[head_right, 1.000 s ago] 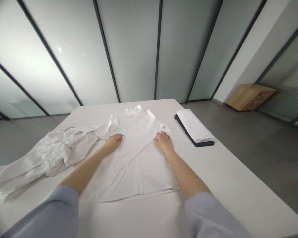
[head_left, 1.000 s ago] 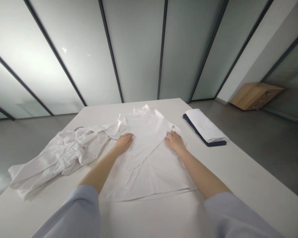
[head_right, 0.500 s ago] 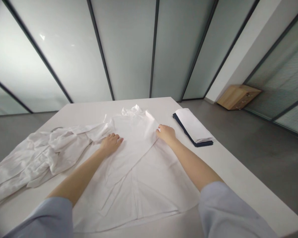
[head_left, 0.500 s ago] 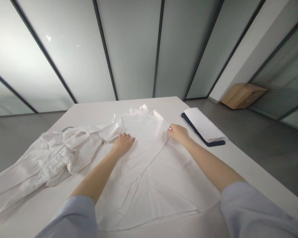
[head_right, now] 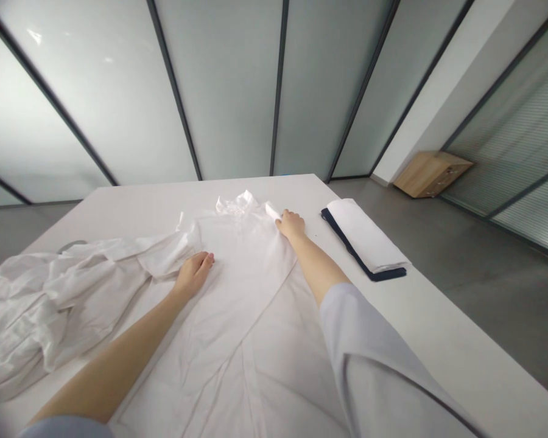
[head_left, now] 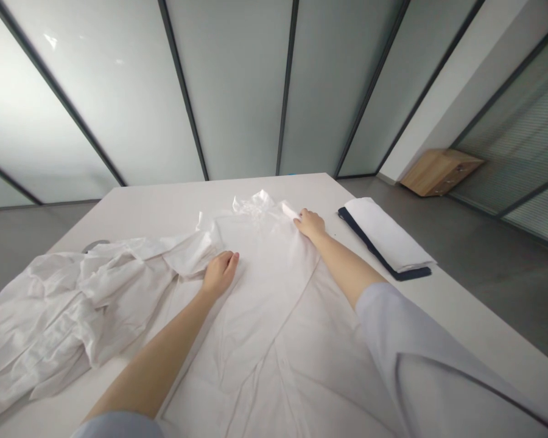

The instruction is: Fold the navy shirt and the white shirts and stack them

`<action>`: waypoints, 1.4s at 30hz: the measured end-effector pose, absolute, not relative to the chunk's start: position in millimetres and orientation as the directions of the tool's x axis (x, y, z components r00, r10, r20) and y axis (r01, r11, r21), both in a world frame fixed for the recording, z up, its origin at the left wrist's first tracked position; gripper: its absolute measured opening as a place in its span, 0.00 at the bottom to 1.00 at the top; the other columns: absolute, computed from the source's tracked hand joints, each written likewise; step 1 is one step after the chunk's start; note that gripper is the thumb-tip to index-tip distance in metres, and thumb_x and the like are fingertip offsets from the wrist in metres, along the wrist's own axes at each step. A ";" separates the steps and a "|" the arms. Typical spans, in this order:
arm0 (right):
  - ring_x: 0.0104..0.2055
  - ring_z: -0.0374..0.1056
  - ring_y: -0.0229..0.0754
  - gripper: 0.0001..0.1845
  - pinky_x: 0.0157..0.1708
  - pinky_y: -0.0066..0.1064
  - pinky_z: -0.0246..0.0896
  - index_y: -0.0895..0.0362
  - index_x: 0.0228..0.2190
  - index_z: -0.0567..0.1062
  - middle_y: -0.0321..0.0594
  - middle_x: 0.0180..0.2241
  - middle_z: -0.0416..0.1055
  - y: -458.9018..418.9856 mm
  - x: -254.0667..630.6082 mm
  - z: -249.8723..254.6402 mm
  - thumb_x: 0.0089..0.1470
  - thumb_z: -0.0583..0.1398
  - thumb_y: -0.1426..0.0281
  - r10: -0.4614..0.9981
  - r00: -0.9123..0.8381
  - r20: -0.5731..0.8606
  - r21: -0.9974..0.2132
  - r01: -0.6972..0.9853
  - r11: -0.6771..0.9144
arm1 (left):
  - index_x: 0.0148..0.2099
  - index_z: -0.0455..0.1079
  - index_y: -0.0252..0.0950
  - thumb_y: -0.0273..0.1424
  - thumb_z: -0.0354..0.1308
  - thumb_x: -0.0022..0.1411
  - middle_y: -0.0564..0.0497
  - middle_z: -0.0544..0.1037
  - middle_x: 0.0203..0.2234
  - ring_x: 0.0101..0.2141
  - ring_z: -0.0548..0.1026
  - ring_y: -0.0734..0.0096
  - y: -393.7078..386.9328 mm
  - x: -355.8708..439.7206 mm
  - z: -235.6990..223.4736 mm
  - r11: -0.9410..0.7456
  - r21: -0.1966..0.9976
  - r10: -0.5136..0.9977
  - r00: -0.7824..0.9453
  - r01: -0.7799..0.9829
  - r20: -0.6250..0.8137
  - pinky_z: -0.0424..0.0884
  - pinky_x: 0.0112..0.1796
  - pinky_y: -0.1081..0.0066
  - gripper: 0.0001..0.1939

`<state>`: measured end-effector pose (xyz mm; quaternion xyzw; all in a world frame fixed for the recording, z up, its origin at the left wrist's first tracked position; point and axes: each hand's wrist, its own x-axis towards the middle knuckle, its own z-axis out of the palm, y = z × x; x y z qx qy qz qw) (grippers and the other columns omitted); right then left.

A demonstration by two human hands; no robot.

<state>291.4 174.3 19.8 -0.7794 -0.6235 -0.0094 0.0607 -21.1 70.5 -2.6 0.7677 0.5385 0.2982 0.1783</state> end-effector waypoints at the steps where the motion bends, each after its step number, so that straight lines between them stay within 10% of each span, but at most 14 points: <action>1: 0.52 0.67 0.53 0.21 0.47 0.39 0.60 0.59 0.51 0.68 0.54 0.49 0.72 176.2 291.3 19.6 0.62 0.51 0.60 0.973 0.215 0.084 -0.068 0.975 -0.210 | 0.27 0.64 0.39 0.45 0.37 0.68 0.49 0.72 0.23 0.29 0.71 0.65 69.8 -20.5 -2.0 -0.356 0.597 0.933 0.243 0.719 0.264 0.62 0.32 0.67 0.24; 10: 0.51 0.68 0.51 0.22 0.49 0.39 0.58 0.58 0.47 0.73 0.53 0.47 0.74 191.3 312.7 21.0 0.66 0.45 0.61 0.975 0.206 0.089 -0.037 0.978 -0.203 | 0.28 0.64 0.39 0.47 0.34 0.68 0.49 0.72 0.24 0.29 0.71 0.64 67.2 -18.6 0.1 -0.330 0.638 0.943 0.209 0.696 0.260 0.64 0.33 0.67 0.26; 20: 0.48 0.70 0.47 0.21 0.45 0.33 0.61 0.59 0.54 0.68 0.48 0.47 0.74 208.4 334.8 12.2 0.59 0.53 0.67 0.956 0.268 0.120 -0.327 0.920 -0.217 | 0.29 0.65 0.39 0.49 0.33 0.68 0.47 0.75 0.26 0.32 0.74 0.62 67.0 -19.4 0.5 -0.320 0.657 0.947 0.205 0.683 0.247 0.67 0.36 0.65 0.28; 26: 0.52 0.66 0.49 0.16 0.51 0.36 0.59 0.57 0.41 0.78 0.49 0.49 0.73 207.6 320.7 12.9 0.59 0.52 0.70 0.991 0.106 0.087 -0.142 0.985 -0.093 | 0.28 0.65 0.38 0.47 0.34 0.69 0.49 0.73 0.25 0.31 0.72 0.65 68.4 -19.7 -2.9 -0.321 0.624 0.946 0.213 0.713 0.244 0.66 0.35 0.67 0.28; 34: 0.68 0.43 0.57 0.36 0.62 0.48 0.43 0.65 0.65 0.53 0.57 0.68 0.43 188.9 309.6 8.9 0.64 0.46 0.55 0.992 0.123 0.042 -0.060 0.991 -0.120 | 0.25 0.60 0.39 0.43 0.39 0.68 0.50 0.70 0.23 0.29 0.70 0.66 69.3 -16.2 -1.7 -0.346 0.570 0.937 0.241 0.745 0.253 0.62 0.33 0.68 0.22; 42: 0.69 0.43 0.53 0.38 0.64 0.47 0.39 0.57 0.65 0.55 0.51 0.67 0.48 111.0 319.9 -6.4 0.62 0.42 0.48 0.999 -0.035 -0.037 -0.040 0.999 0.033 | 0.26 0.63 0.39 0.41 0.44 0.66 0.50 0.71 0.23 0.28 0.69 0.67 68.2 -13.0 1.6 -0.346 0.533 0.937 0.261 0.772 0.231 0.62 0.32 0.68 0.19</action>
